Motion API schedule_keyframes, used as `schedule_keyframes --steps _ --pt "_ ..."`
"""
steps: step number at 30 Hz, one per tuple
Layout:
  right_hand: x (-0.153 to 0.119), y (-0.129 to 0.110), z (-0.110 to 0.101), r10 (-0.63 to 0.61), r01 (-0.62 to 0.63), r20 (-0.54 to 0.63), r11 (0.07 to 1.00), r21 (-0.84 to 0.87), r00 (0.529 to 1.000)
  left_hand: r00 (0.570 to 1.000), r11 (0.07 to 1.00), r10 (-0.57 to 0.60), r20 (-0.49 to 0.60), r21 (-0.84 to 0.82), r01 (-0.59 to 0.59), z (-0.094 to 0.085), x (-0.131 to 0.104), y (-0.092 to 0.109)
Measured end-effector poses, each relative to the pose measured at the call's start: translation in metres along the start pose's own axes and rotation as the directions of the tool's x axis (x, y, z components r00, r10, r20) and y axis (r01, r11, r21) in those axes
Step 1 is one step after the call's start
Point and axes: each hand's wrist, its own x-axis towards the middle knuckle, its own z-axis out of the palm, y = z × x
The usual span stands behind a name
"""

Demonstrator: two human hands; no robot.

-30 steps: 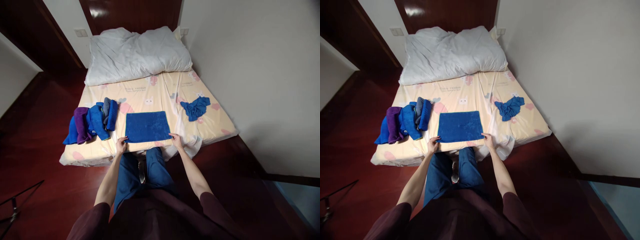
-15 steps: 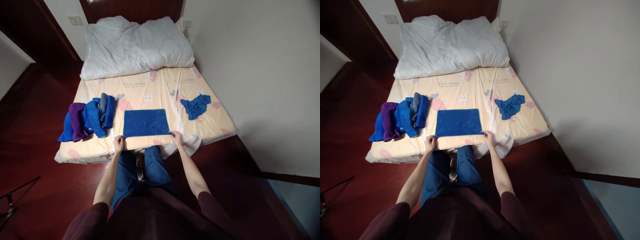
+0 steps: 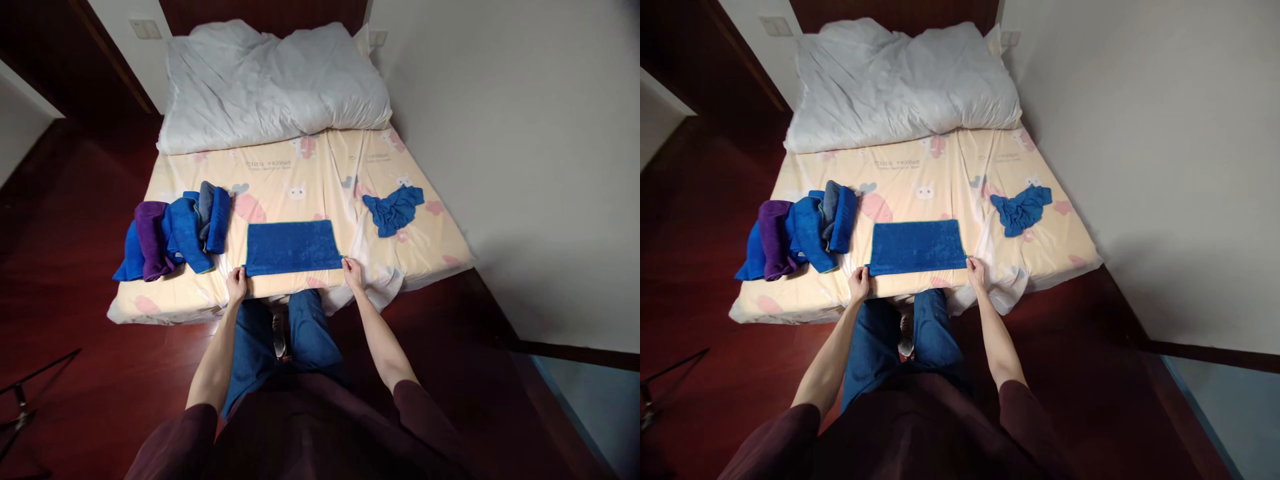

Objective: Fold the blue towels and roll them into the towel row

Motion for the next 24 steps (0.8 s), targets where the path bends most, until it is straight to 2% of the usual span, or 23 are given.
schedule_keyframes --steps 8,15,24 --pt "0.007 0.004 0.011 0.025 -0.026 -0.062 1.000 -0.013 0.998 0.998 1.000 -0.009 -0.058 0.021 0.010 0.008 0.005 0.005" --pt "0.006 0.004 0.016 0.025 -0.030 -0.092 0.998 -0.048 0.995 0.998 0.999 -0.007 -0.065 0.045 0.010 0.009 0.005 0.003" --pt "0.007 0.000 0.018 0.040 -0.058 -0.109 0.984 -0.166 0.993 0.997 0.994 0.009 -0.071 0.110 -0.001 0.014 0.008 0.004"
